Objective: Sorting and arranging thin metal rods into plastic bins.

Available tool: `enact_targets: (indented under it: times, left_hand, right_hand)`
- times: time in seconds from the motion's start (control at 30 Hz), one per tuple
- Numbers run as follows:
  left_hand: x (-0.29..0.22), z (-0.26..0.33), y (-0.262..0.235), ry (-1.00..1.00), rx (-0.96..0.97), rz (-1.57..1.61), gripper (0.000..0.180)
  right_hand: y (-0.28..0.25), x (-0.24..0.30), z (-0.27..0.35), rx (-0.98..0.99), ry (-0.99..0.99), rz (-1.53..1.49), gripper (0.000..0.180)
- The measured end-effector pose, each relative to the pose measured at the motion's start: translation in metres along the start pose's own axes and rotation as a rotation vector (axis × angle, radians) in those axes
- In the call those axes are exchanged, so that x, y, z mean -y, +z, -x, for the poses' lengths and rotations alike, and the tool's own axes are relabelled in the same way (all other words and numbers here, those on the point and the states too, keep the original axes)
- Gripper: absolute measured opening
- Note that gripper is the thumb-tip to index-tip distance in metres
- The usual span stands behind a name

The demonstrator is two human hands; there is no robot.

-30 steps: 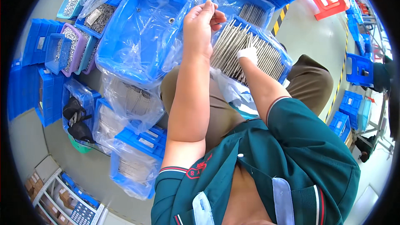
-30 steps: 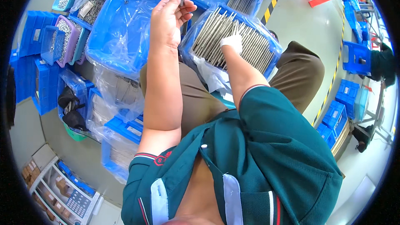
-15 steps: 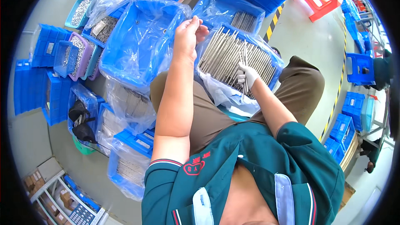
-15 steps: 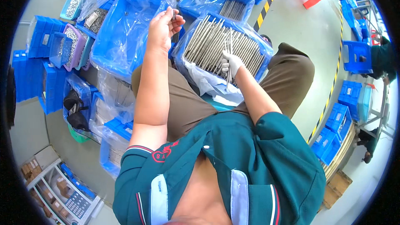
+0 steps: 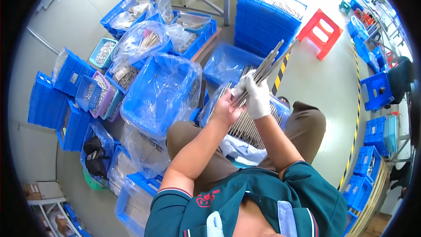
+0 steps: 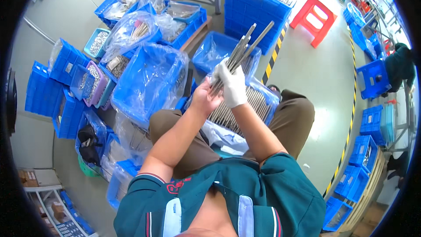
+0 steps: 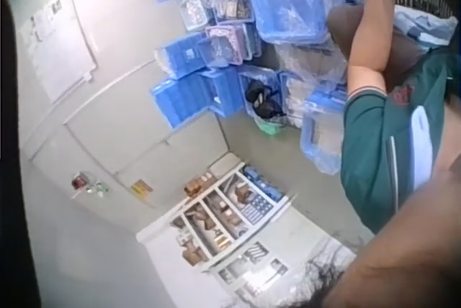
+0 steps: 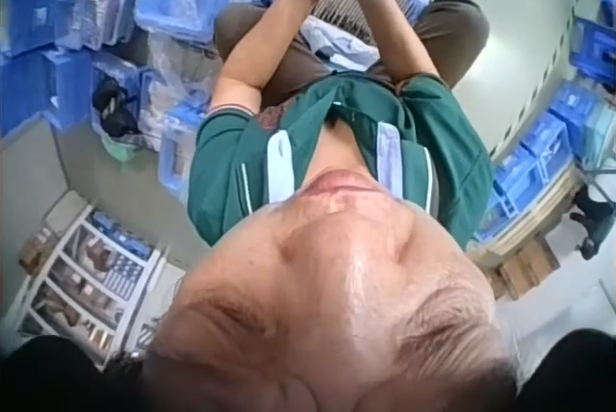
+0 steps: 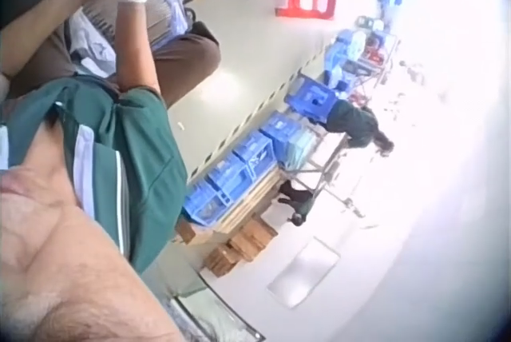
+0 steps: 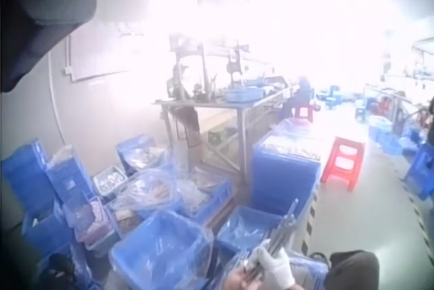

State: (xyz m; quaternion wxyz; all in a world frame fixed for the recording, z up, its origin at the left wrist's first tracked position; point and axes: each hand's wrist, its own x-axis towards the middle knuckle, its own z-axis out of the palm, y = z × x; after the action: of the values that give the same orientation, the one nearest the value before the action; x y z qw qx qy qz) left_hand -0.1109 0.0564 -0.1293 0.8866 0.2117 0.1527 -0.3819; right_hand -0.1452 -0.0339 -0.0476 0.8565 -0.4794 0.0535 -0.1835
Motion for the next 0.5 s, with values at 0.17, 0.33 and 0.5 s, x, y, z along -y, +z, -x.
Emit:
enact_targets:
  times: [0.17, 0.33, 0.5]
  left_hand:
    - [-0.014, -0.005, 0.006, 0.011, 0.271, 0.105, 0.035]
    - [-0.026, -0.012, 0.002, 0.12, 0.192, 0.071, 0.03]
    - [-0.075, 0.007, 0.002, 0.215, 0.123, -0.025, 0.014]
  right_hand:
    - [0.003, -0.036, 0.015, 0.044, 0.002, 0.197, 0.015]
    - [0.003, -0.02, 0.015, -0.022, 0.198, 0.055, 0.018]
    - [-0.042, -0.023, 0.02, 0.123, 0.182, 0.416, 0.017]
